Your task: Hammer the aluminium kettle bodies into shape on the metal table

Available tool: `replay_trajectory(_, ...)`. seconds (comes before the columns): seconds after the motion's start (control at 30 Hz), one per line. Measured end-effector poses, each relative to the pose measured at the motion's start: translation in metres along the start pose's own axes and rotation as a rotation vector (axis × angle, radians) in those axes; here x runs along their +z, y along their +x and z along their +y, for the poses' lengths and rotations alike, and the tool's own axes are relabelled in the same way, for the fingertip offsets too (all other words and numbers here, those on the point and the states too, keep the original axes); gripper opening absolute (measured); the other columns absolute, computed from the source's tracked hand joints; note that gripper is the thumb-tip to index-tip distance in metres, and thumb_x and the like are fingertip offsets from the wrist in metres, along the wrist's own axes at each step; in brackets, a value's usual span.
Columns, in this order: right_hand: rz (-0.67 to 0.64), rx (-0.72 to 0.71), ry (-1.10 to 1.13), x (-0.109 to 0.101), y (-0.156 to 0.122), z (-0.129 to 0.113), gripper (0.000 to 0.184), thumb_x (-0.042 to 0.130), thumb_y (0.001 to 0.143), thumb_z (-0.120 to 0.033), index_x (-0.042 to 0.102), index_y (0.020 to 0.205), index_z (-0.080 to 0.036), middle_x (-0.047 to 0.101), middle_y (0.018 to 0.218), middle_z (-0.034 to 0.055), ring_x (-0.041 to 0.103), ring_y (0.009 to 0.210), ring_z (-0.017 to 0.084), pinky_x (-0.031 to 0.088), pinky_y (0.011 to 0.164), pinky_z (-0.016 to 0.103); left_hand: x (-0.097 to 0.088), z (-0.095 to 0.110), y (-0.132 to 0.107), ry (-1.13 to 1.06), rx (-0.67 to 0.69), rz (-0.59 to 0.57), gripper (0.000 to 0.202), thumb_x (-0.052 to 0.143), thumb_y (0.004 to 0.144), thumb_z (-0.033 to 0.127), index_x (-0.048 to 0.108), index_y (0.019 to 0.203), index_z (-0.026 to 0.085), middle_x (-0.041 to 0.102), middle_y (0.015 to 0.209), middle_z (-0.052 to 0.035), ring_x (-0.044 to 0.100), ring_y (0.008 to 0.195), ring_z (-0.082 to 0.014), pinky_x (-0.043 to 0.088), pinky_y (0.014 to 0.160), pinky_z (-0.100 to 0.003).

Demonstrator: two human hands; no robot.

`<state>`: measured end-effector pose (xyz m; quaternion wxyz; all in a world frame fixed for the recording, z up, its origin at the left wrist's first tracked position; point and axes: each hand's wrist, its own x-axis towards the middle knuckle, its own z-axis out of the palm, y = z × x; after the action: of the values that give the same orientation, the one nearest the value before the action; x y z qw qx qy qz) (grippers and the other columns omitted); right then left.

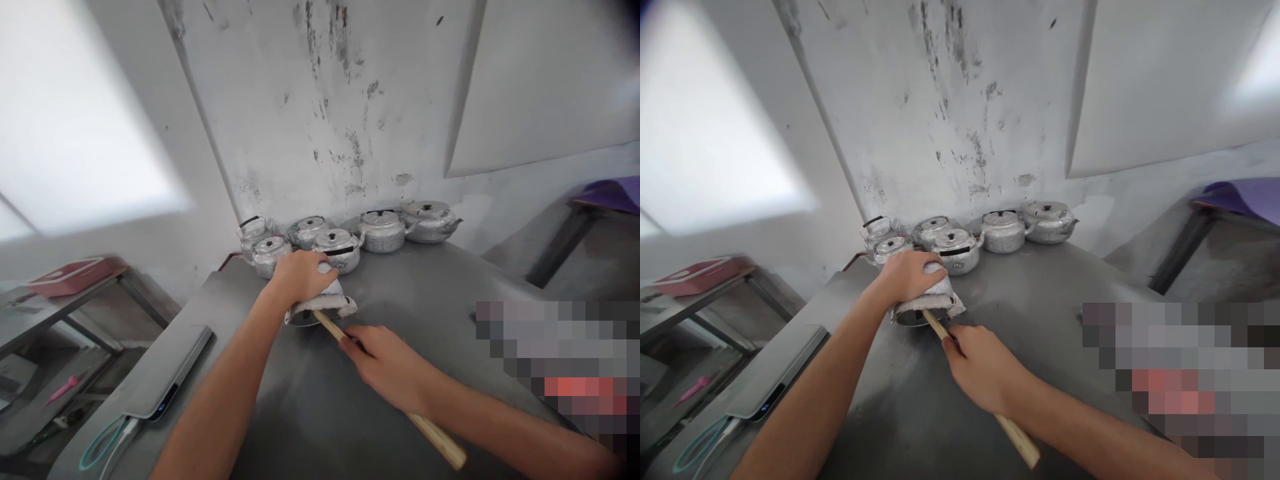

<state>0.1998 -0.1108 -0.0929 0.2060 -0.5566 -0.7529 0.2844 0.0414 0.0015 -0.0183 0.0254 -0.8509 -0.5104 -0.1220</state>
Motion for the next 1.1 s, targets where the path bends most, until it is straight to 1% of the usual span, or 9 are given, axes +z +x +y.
replay_trajectory(0.17, 0.013, -0.011, -0.004, 0.0011, -0.0009, 0.001, 0.034, 0.041, 0.103, -0.03, 0.06, 0.077, -0.02, 0.072, 0.078, 0.0071, 0.066, 0.069, 0.019, 0.036, 0.062, 0.028, -0.0003, -0.0006, 0.0007, 0.0, -0.001, -0.001, 0.044, 0.049, 0.092, 0.056, 0.075, 0.118, 0.031, 0.077, 0.112, -0.0041, 0.068, 0.105, -0.0333, 0.051, 0.087, -0.043)
replay_trajectory(0.33, 0.034, -0.001, -0.001, 0.0022, -0.0002, 0.0021, 0.034, 0.038, 0.104, -0.03, 0.058, 0.078, -0.02, 0.071, 0.075, 0.0063, 0.064, 0.066, 0.018, 0.036, 0.061, 0.028, 0.0007, -0.0011, 0.0009, 0.004, 0.003, 0.005, 0.044, 0.049, 0.093, 0.056, 0.075, 0.118, 0.031, 0.077, 0.114, -0.0041, 0.068, 0.106, -0.0327, 0.051, 0.089, -0.043)
replay_trajectory(0.47, 0.011, 0.001, -0.017, 0.0014, -0.0004, 0.0016, 0.035, 0.039, 0.103, -0.03, 0.059, 0.077, -0.02, 0.072, 0.077, 0.0072, 0.065, 0.068, 0.019, 0.036, 0.061, 0.029, 0.0016, -0.0016, 0.0008, 0.013, -0.002, 0.007, 0.044, 0.049, 0.093, 0.057, 0.075, 0.118, 0.032, 0.077, 0.113, -0.0041, 0.068, 0.106, -0.0323, 0.051, 0.09, -0.042)
replay_trajectory(0.6, 0.023, 0.022, -0.031, 0.0008, -0.0006, -0.0003, 0.036, 0.039, 0.103, -0.031, 0.059, 0.076, -0.02, 0.073, 0.078, 0.0076, 0.067, 0.069, 0.02, 0.037, 0.061, 0.028, 0.0007, -0.001, 0.0007, 0.009, -0.002, 0.003, 0.044, 0.049, 0.093, 0.056, 0.075, 0.119, 0.031, 0.077, 0.113, -0.0042, 0.068, 0.106, -0.0324, 0.051, 0.089, -0.042)
replay_trajectory(0.83, 0.024, 0.008, -0.074, 0.0003, 0.0008, 0.0003, 0.037, 0.038, 0.104, -0.031, 0.065, 0.081, -0.019, 0.076, 0.085, 0.011, 0.071, 0.076, 0.024, 0.039, 0.066, 0.03, -0.0017, -0.0001, 0.0, 0.002, -0.012, -0.016, 0.047, 0.048, 0.093, 0.057, 0.074, 0.121, 0.031, 0.076, 0.116, -0.0048, 0.068, 0.107, -0.0324, 0.051, 0.09, -0.042)
replay_trajectory(1.1, 0.015, 0.002, -0.075, -0.0046, -0.0004, 0.0021, 0.035, 0.04, 0.102, -0.03, 0.064, 0.079, -0.019, 0.076, 0.083, 0.0097, 0.07, 0.073, 0.022, 0.039, 0.065, 0.03, 0.0, -0.0011, 0.0004, 0.012, -0.003, -0.01, 0.047, 0.048, 0.093, 0.058, 0.074, 0.121, 0.031, 0.076, 0.116, -0.0047, 0.068, 0.108, -0.0325, 0.051, 0.091, -0.041)
